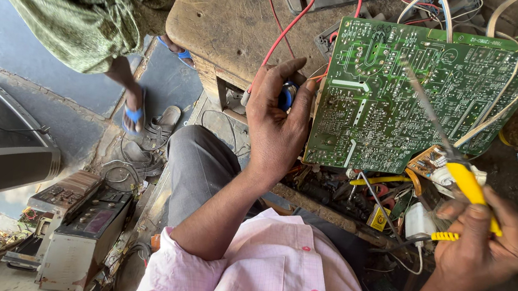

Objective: The person solders a green circuit board using a soldering iron and solder wire. They repeatedly heat solder points and feed solder to create joints, occasionally switching to a screwdriver to probe or adjust components on the board.

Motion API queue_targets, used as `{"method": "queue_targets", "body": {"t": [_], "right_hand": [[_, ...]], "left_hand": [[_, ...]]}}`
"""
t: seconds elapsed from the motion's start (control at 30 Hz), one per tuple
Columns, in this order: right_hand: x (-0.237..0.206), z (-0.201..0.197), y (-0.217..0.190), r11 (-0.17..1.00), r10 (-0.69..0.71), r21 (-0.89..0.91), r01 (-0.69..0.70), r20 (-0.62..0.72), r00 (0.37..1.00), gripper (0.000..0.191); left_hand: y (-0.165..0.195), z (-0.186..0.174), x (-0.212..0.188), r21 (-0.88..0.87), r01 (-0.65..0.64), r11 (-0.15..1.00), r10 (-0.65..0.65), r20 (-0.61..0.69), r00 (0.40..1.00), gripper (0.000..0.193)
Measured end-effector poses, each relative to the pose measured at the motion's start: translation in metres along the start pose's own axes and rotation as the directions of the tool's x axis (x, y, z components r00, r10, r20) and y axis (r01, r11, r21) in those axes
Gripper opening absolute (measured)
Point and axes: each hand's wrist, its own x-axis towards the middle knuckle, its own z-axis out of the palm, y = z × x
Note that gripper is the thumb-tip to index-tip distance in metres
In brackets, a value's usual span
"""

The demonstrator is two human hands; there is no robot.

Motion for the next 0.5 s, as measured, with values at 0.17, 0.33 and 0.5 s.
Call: {"method": "queue_targets", "body": {"t": [0.17,0.33,0.5], "right_hand": [[-0.008,-0.005,0.003,1.0,0.006,0.018,-0.006,-0.002,1.0,0.017],[-0.025,-0.005,0.005,0.997,0.071,0.043,-0.071,-0.014,0.997,0.017],[-0.042,0.001,0.006,0.993,0.115,-0.018,-0.116,-0.049,0.992,0.019]], "left_hand": [[0.003,0.002,0.001,0.028,0.024,0.999,-0.024,0.014,1.0,0.027],[0.007,-0.003,0.007,-0.058,-0.067,0.996,0.072,0.095,0.993,0.032],[0.011,-0.006,0.021,0.026,-0.213,0.977,0.206,0.158,0.966,0.03]]}}
